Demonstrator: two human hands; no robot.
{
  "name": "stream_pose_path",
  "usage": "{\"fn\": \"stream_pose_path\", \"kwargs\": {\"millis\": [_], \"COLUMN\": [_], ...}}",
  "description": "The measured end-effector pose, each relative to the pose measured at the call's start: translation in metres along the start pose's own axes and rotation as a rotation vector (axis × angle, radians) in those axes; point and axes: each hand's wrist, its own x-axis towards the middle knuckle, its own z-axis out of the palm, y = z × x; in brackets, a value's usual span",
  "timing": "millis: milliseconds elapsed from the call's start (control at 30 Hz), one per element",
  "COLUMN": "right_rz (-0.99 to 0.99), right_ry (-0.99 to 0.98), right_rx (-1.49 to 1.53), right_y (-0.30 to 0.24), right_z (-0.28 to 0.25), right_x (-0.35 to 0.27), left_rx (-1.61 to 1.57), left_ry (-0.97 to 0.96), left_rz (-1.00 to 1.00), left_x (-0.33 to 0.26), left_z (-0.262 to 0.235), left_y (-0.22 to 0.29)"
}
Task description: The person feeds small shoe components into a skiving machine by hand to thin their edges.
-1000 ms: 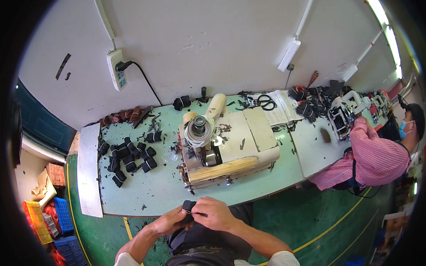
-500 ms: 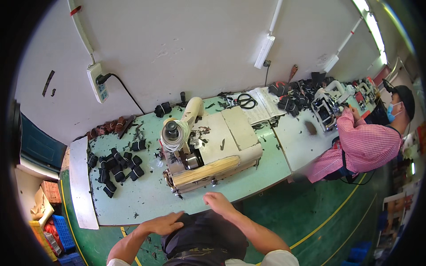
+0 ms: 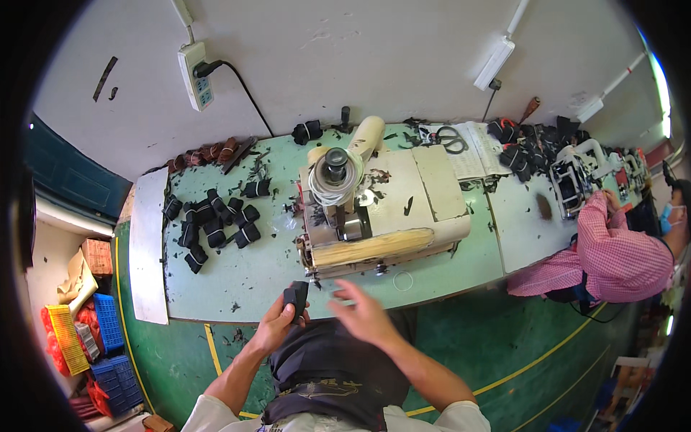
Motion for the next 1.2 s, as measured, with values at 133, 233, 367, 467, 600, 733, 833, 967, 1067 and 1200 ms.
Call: {"fn": "stream_pose_path", "kwargs": {"millis": [133,233,367,467,600,733,833,967,1067,1200], "right_rz": [0.039,0.118,0.132,0.064,-0.15,-0.215,0.005,0.07,0.128,0.188], "right_ry": [-0.158,-0.163,-0.067,0.028,0.126,0.094,-0.149,-0.227,-0.23,-0.294], "right_rx": [0.373,0.541,0.335,0.07,-0.36,-0.372,0.075,0.197,0.219,0.274], "right_y": [-0.015,-0.011,-0.002,0.006,0.014,0.012,0.005,0.002,-0.005,-0.014], "right_z": [0.071,0.087,0.115,0.124,0.146,0.151,0.132,0.125,0.123,0.119], "right_x": [0.018,0.034,0.049,0.063,0.07,0.072,0.073,0.069,0.067,0.067], "left_rx": [0.373,0.461,0.505,0.376,0.803,0.789,0.039,-0.016,-0.029,0.015], "left_ry": [0.064,0.075,0.146,0.404,0.63,0.765,0.476,0.375,0.348,0.356], "left_rz": [0.108,0.079,-0.049,0.105,0.102,0.11,0.048,-0.009,-0.016,-0.031], "left_x": [-0.013,-0.016,-0.022,-0.034,-0.016,-0.006,-0.017,-0.031,-0.036,-0.039], "left_z": [-0.018,-0.024,-0.057,-0.045,-0.047,-0.056,-0.064,-0.062,-0.064,-0.066], "left_y": [-0.009,0.006,-0.001,-0.002,-0.016,-0.018,-0.006,0.007,0.009,0.014]}}
